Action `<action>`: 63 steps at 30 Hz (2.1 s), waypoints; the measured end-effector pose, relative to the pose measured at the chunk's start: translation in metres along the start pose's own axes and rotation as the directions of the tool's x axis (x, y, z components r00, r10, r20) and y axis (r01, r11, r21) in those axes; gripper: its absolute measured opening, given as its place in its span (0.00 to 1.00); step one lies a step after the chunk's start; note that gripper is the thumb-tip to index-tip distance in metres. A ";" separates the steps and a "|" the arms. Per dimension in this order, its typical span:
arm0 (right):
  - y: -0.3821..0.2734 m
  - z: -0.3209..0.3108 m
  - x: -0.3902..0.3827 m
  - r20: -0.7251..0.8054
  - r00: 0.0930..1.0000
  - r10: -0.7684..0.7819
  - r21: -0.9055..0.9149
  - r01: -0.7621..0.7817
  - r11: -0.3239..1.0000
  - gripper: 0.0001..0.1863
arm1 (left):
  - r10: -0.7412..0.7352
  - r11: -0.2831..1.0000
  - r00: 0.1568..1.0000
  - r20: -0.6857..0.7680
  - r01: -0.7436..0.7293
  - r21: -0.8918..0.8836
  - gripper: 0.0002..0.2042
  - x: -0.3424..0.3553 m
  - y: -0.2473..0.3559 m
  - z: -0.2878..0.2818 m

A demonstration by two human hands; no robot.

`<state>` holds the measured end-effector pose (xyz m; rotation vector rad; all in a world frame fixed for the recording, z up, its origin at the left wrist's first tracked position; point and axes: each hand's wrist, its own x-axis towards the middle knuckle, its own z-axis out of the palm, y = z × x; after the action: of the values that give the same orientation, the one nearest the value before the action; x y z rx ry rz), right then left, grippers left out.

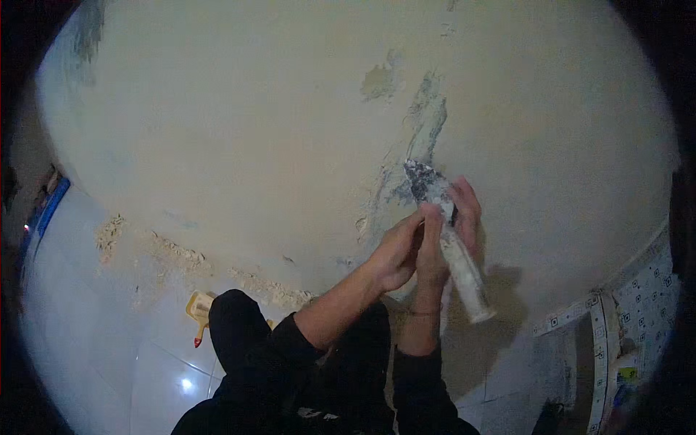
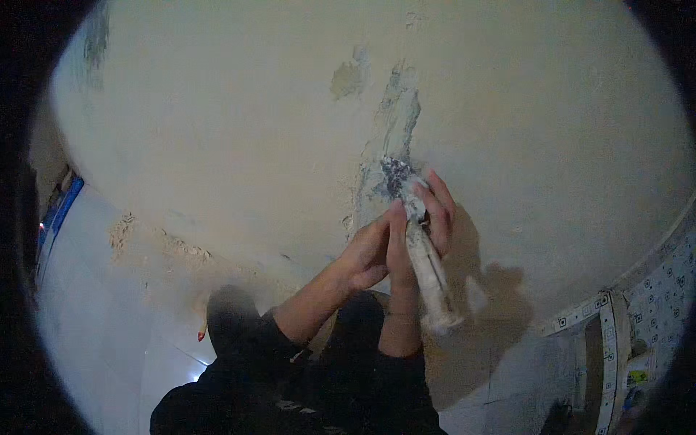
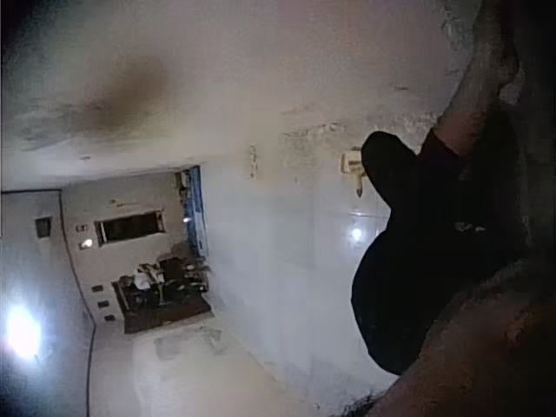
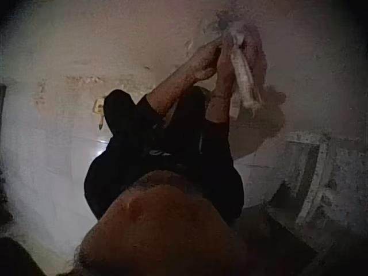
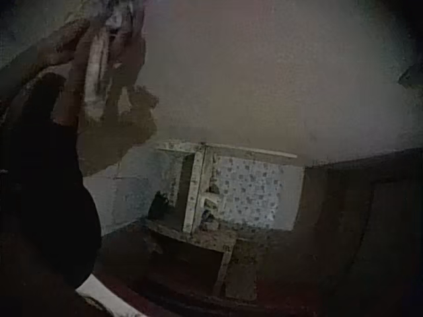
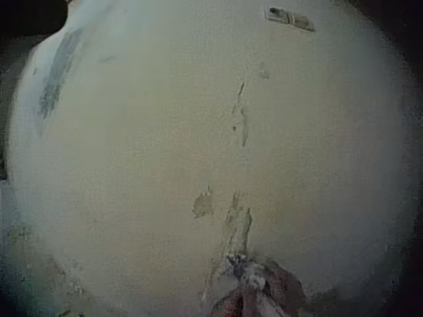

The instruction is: The person scrapes paint from a wall using a trowel, then sweeps the scraped area of the wall with a brush.

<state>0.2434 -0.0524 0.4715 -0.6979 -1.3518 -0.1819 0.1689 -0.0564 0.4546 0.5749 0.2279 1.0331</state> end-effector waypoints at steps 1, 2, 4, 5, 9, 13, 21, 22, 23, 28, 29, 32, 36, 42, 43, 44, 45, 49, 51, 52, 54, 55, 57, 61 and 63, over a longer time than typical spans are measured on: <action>0.004 0.003 0.008 0.070 0.997 0.033 -0.003 -0.033 0.999 0.15 | 0.010 0.998 1.000 -0.009 -0.010 0.061 0.22 -0.001 -0.001 0.002; 0.005 0.005 0.014 0.139 0.988 0.067 -0.006 -0.066 0.998 0.15 | 0.010 0.998 1.000 -0.004 -0.009 0.060 0.22 -0.002 -0.002 0.003; -0.002 0.011 0.019 0.113 0.977 0.180 0.052 -0.187 0.981 0.13 | 0.066 0.991 0.997 -0.043 -0.060 0.120 0.21 0.000 0.000 0.003; -0.005 0.015 0.022 0.095 0.950 0.296 0.115 -0.306 0.945 0.12 | 0.074 0.990 0.996 -0.040 -0.069 0.123 0.21 0.003 0.000 0.000; 0.032 0.017 0.022 0.034 0.999 0.038 -0.040 -0.036 0.999 0.12 | 0.151 0.958 0.988 -0.025 -0.140 0.249 0.20 0.004 0.002 0.000; 0.063 -0.010 0.065 0.231 0.972 0.032 0.459 -0.138 0.878 0.10 | 0.656 0.352 0.751 0.070 -0.386 0.853 0.13 -0.022 0.031 -0.044; 0.005 0.031 0.115 -0.022 0.973 -0.230 0.414 0.218 0.884 0.22 | 0.562 -0.814 -0.074 0.824 0.128 0.566 0.21 0.006 0.206 -0.063; 0.010 0.031 0.117 -0.027 0.971 -0.236 0.403 0.227 0.887 0.22 | 0.560 -0.816 -0.079 0.825 0.115 0.566 0.21 0.012 0.208 -0.068; 0.015 0.035 0.117 -0.028 0.965 -0.259 0.468 0.242 0.850 0.21 | 0.548 -0.823 -0.052 0.835 0.146 0.549 0.22 0.011 0.210 -0.077; 0.022 0.029 0.133 0.067 0.917 -0.394 0.427 0.330 0.842 0.18 | 0.535 -0.830 -0.017 0.845 0.179 0.529 0.24 0.008 0.213 -0.081; 0.025 0.023 0.140 0.054 0.893 -0.447 0.489 0.367 0.791 0.17 | 0.539 -0.828 -0.010 0.842 0.177 0.532 0.24 0.010 0.213 -0.082; 0.025 0.029 0.145 -0.029 0.872 -0.489 0.615 0.401 0.679 0.12 | 0.557 -0.817 -0.044 0.829 0.148 0.557 0.25 0.016 0.212 -0.087; 0.022 0.036 0.147 0.078 0.837 -0.541 0.535 0.423 0.731 0.11 | 0.536 -0.827 -0.024 0.844 0.183 0.531 0.25 0.014 0.215 -0.085; 0.017 0.040 0.147 0.112 0.812 -0.573 0.553 0.427 0.715 0.11 | 0.534 -0.830 0.008 0.845 0.193 0.523 0.25 0.008 0.214 -0.084; 0.013 0.039 0.151 0.084 0.822 -0.563 0.561 0.427 0.709 0.11 | 0.532 -0.834 0.005 0.847 0.181 0.522 0.25 0.010 0.215 -0.082; 0.011 0.038 0.154 0.055 0.832 -0.552 0.569 0.428 0.702 0.11 | 0.530 -0.834 0.002 0.848 0.180 0.521 0.25 0.011 0.214 -0.082; 0.016 0.038 0.155 0.052 0.831 -0.554 0.569 0.431 0.700 0.11 | 0.535 -0.831 -0.008 0.845 0.177 0.527 0.25 0.013 0.212 -0.084; 0.025 0.043 0.154 0.112 0.853 -0.509 0.518 0.387 0.763 0.09 | 0.521 -0.836 -0.029 0.853 0.186 0.517 0.24 0.014 0.216 -0.086; 0.024 0.039 0.153 0.057 0.856 -0.513 0.597 0.383 0.705 0.09 | 0.531 -0.829 -0.031 0.847 0.188 0.527 0.24 0.006 0.213 -0.081; 0.034 0.033 0.151 0.155 0.921 -0.357 0.609 0.195 0.769 0.07 | 0.538 -0.825 -0.031 0.842 0.186 0.534 0.24 0.010 0.211 -0.080; 0.049 0.029 0.143 0.251 0.949 -0.190 0.601 0.002 0.799 0.06 | 0.528 -0.832 -0.028 0.848 0.179 0.524 0.24 0.018 0.210 -0.079; 0.029 0.042 0.134 0.256 0.935 -0.247 0.476 0.101 0.874 0.05 | 0.526 -0.836 -0.013 0.850 0.174 0.520 0.24 0.019 0.208 -0.083; 0.009 0.050 0.129 0.214 0.911 -0.352 0.278 0.289 0.916 0.06 | 0.524 -0.831 -0.002 0.851 0.216 0.512 0.24 0.008 0.213 -0.089; 0.016 0.027 0.145 0.057 0.958 -0.282 0.784 0.132 0.607 0.05 | 0.533 -0.832 -0.027 0.845 0.163 0.530 0.24 0.014 0.209 -0.083; 0.012 0.037 0.139 0.103 0.928 -0.357 0.534 0.251 0.807 0.05 | 0.536 -0.827 -0.029 0.843 0.179 0.532 0.25 0.017 0.213 -0.085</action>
<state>0.2522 0.0146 0.5989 -0.0381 -1.6158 0.0001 -0.0181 0.0681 0.5029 2.4223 1.6977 2.7287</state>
